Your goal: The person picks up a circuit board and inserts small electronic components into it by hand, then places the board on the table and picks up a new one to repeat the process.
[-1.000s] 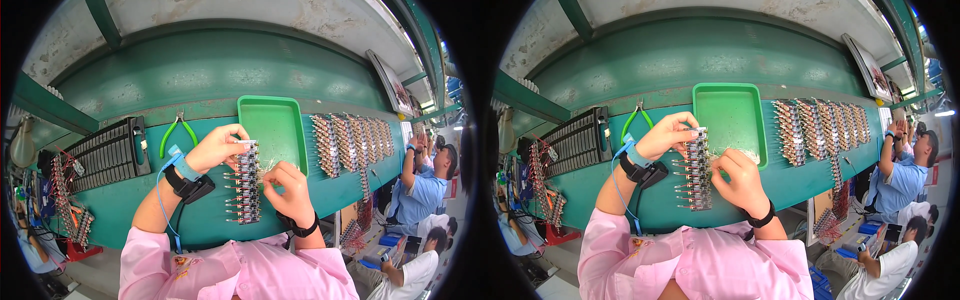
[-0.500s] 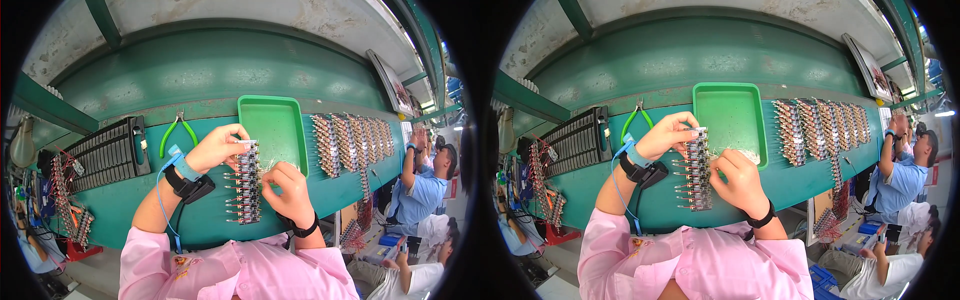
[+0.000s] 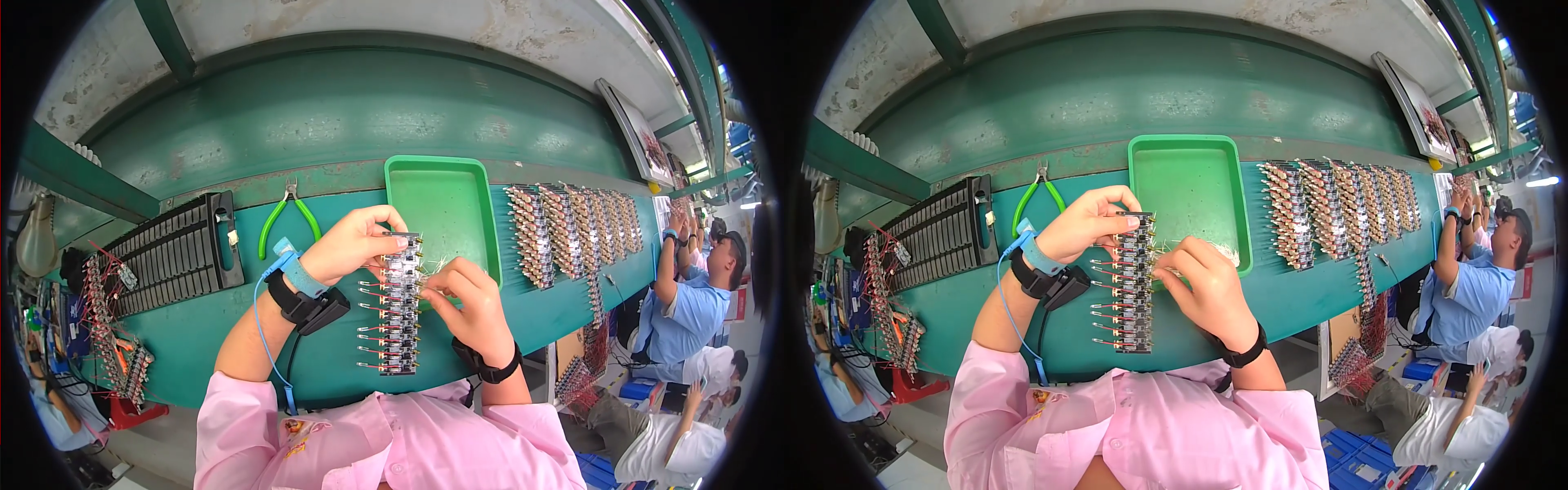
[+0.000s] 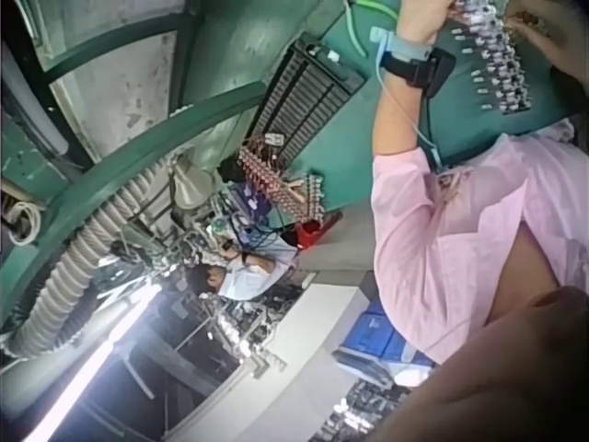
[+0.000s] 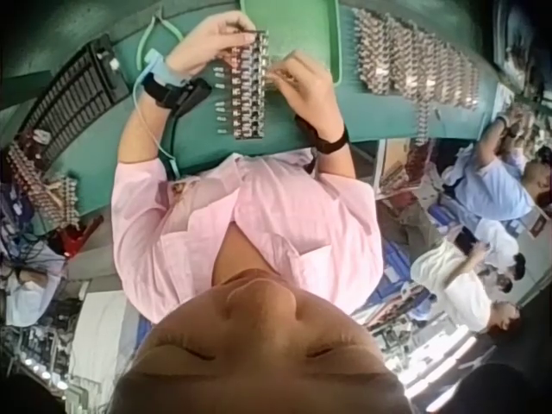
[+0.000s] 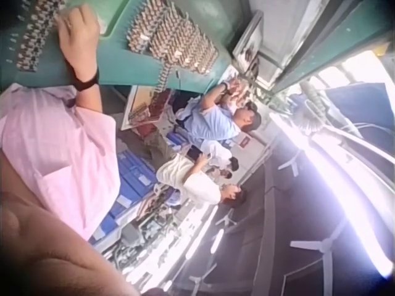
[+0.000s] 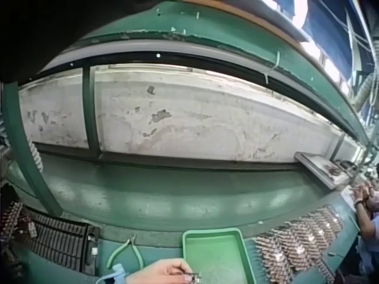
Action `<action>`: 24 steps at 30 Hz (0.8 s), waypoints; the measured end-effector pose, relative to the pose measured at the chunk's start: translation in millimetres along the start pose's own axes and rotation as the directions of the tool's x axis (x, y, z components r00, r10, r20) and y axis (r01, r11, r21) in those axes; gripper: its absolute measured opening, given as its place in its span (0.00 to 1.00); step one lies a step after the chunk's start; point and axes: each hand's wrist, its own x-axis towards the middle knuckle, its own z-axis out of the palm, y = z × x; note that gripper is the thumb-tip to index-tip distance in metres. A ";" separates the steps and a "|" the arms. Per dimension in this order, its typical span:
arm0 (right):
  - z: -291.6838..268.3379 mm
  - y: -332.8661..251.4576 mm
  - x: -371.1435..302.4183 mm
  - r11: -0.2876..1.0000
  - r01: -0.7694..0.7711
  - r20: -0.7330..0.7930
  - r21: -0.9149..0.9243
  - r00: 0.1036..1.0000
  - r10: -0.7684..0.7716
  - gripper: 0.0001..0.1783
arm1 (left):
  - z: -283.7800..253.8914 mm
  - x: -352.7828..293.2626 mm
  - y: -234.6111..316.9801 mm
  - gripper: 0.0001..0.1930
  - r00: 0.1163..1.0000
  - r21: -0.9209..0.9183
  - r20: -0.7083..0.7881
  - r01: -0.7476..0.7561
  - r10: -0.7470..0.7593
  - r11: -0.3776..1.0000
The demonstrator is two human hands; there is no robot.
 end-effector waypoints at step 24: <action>15.8 14.3 1.0 0.960 -0.101 0.100 -0.262 0.986 0.131 0.04 | -7.8 -2.0 4.9 0.05 0.996 0.048 -0.091 -0.010 0.014 0.999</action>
